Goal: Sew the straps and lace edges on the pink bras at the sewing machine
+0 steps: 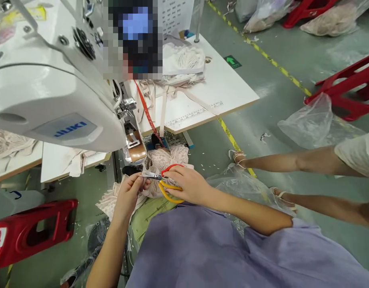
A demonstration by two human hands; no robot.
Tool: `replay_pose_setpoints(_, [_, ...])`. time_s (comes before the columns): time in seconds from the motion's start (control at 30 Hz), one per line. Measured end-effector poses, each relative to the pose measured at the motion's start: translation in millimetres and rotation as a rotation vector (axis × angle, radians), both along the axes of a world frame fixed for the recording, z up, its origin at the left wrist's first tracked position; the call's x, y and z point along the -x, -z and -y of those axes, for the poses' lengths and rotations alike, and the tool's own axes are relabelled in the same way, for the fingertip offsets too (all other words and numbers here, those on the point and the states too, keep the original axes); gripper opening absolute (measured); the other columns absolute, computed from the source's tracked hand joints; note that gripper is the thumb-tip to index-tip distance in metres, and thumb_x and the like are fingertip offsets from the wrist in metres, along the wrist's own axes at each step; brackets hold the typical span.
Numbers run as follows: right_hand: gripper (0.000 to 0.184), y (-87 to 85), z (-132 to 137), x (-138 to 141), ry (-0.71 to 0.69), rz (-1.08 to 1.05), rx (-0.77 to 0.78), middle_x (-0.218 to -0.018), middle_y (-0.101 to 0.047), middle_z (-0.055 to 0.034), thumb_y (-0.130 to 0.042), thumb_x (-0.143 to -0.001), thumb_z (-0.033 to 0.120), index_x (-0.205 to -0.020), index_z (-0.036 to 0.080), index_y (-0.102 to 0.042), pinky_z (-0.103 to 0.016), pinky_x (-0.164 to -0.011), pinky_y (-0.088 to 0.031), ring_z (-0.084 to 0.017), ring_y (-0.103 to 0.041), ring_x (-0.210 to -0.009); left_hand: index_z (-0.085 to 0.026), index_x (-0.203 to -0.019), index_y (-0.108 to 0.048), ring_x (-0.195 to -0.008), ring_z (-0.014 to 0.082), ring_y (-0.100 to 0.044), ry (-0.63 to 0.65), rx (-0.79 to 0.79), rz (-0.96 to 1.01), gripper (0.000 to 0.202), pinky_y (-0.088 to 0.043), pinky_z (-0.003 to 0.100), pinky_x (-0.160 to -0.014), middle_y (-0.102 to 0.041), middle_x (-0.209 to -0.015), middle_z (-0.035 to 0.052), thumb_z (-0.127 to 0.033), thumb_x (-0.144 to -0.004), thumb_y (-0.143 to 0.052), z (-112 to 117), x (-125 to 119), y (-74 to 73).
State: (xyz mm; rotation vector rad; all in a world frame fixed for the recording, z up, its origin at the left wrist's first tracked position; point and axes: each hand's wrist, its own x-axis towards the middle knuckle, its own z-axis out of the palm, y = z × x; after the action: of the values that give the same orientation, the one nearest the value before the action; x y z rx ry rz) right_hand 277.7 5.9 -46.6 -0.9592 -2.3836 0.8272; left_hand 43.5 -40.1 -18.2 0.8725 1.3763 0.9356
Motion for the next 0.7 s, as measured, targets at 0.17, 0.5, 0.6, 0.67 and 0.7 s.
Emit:
replay_pose_setpoints(0.17, [0.035, 1.8, -7, 4, -0.066, -0.039, 0.176, -0.115, -0.068, -0.0084, -0.064, -0.092, 0.034, -0.125, 0.024, -0.06, -0.036, -0.083, -0.053, -0.024, -0.065, -0.102, -0.018, -0.085, -0.061, -0.069, 0.0126, -0.049, 0.014, -0.016, -0.087, 0.017, -0.039, 0.023, -0.064, -0.059, -0.078, 0.0001, -0.028, -0.092, -0.05, -1, 5, 4.8])
replay_pose_setpoints(0.5, [0.049, 6.0, 6, -7, 0.033, -0.156, 0.26, -0.112, -0.065, -0.008, -0.071, -0.073, 0.025, -0.12, 0.025, -0.057, -0.035, -0.079, -0.052, -0.023, -0.064, -0.094, -0.017, -0.081, -0.061, -0.067, 0.0107, -0.047, 0.026, -0.055, -0.139, 0.033, -0.037, 0.021, -0.061, -0.058, -0.075, -0.0002, -0.044, -0.097, -0.054, -5, 17, -9.5])
replay_pose_setpoints(0.6, [0.05, 7.2, 6, 2, 0.033, -0.149, 0.258, -0.115, -0.065, -0.0082, -0.072, -0.072, 0.025, -0.12, 0.024, -0.057, -0.036, -0.081, -0.052, -0.024, -0.064, -0.097, -0.017, -0.089, -0.066, -0.066, 0.0106, -0.049, 0.07, -0.045, -0.157, 0.031, -0.037, 0.02, -0.059, -0.062, -0.076, 0.0005, -0.044, -0.097, -0.055, -7, 17, -11.8])
replay_pose_setpoints(0.67, [0.051, 8.9, 4, 8, 0.017, -0.152, 0.264, -0.116, -0.065, -0.008, -0.073, -0.073, 0.027, -0.122, 0.024, -0.058, -0.036, -0.082, -0.052, -0.025, -0.064, -0.099, -0.017, -0.094, -0.068, -0.064, 0.0106, -0.05, 0.096, -0.048, -0.182, 0.03, -0.037, 0.02, -0.056, -0.063, -0.075, 0.0008, -0.043, -0.097, -0.055, -8, 18, -11.9])
replay_pose_setpoints(0.7, [0.05, 9.9, 3, 10, 0.008, -0.156, 0.268, -0.117, -0.065, -0.008, -0.073, -0.075, 0.028, -0.123, 0.025, -0.058, -0.036, -0.082, -0.052, -0.025, -0.064, -0.101, -0.017, -0.094, -0.068, -0.064, 0.0105, -0.051, 0.107, -0.05, -0.199, 0.029, -0.037, 0.02, -0.055, -0.064, -0.075, 0.0009, -0.042, -0.098, -0.054, -8, 18, -11.8])
